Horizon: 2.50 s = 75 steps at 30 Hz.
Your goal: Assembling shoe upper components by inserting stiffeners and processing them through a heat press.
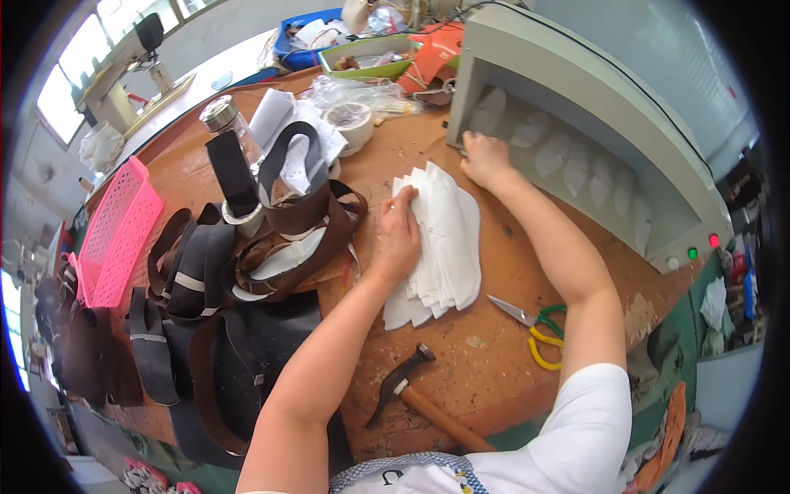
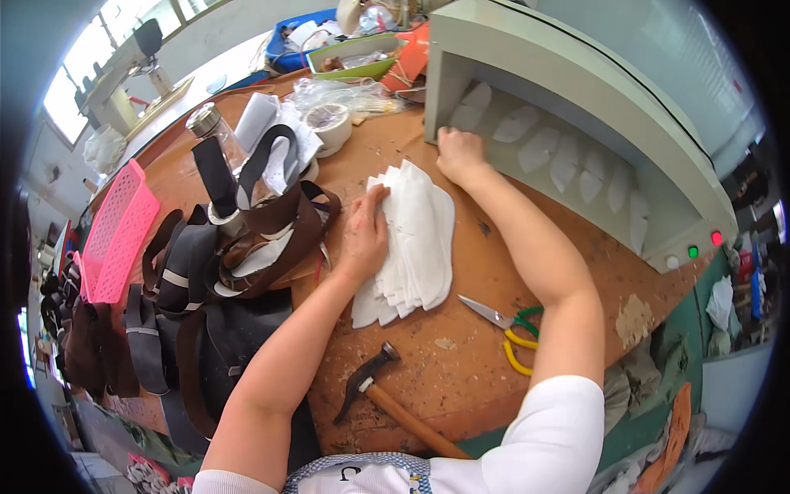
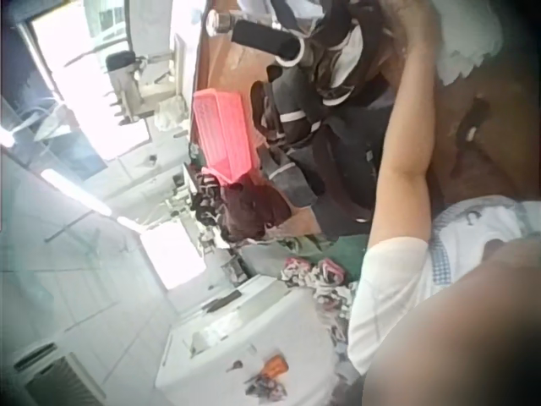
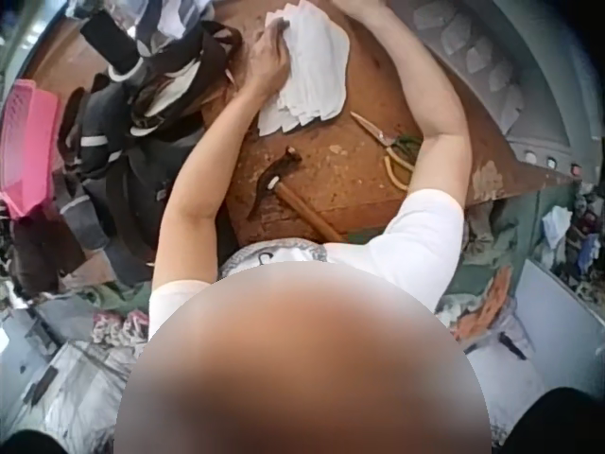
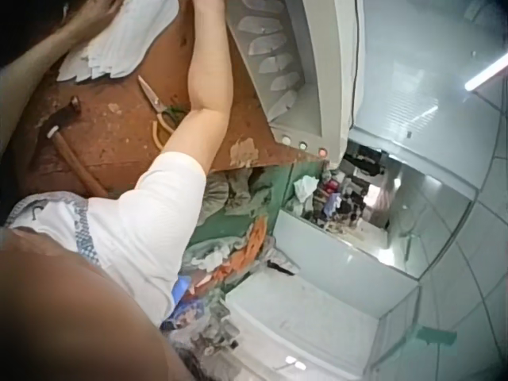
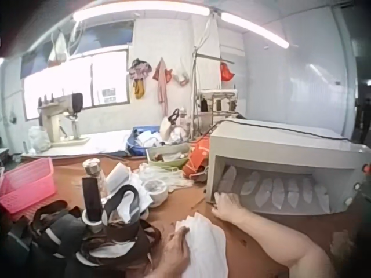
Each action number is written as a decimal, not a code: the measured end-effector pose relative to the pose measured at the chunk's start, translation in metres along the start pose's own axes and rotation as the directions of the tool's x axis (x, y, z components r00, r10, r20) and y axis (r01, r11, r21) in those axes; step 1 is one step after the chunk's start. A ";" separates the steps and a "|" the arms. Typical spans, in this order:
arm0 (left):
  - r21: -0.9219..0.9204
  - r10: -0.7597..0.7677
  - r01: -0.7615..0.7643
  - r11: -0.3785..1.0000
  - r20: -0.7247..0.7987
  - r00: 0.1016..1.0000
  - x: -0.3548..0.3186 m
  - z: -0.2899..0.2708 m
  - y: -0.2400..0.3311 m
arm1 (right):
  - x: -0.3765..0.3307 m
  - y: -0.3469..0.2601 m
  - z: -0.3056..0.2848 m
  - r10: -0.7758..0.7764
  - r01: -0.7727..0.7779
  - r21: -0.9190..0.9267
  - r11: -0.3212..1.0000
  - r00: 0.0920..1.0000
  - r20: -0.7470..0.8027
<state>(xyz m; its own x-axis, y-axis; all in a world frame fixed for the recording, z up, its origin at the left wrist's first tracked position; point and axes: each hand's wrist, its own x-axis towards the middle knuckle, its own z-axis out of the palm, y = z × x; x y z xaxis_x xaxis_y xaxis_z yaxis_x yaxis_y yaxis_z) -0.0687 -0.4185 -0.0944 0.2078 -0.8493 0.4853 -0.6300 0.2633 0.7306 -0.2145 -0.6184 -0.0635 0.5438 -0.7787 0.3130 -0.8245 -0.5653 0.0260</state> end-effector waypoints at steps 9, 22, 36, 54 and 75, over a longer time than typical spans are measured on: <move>0.061 0.010 -0.012 0.998 0.022 1.000 0.006 0.004 -0.017 | -0.098 0.003 -0.098 -0.053 0.085 0.332 0.939 0.993 -0.104; -0.082 -0.114 0.122 0.989 0.090 0.989 0.003 -0.021 -0.029 | -0.327 0.010 -0.136 -0.057 0.048 0.113 0.992 0.995 0.079; 0.014 -0.046 0.046 0.999 0.496 0.867 -0.182 -0.166 0.160 | -0.142 0.043 -0.015 0.178 -0.090 0.336 0.937 0.954 -0.240; 0.010 -0.142 0.142 0.990 0.142 0.980 -0.262 -0.158 0.153 | -0.198 0.211 -0.043 0.726 -0.801 -0.048 0.596 0.564 -0.394; 0.140 -0.275 0.254 0.957 0.160 0.948 -0.262 -0.157 0.160 | -0.257 0.266 -0.072 0.556 -0.478 -0.546 0.689 0.831 -0.025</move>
<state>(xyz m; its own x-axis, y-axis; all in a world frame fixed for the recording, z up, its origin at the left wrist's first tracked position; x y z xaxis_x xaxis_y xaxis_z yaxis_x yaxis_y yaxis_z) -0.1061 -0.0824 -0.0292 0.2500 -0.9509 0.1825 -0.6548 -0.0272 0.7553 -0.5847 -0.5492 -0.0688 -0.0110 -0.9545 0.2980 -0.9130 0.1312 0.3864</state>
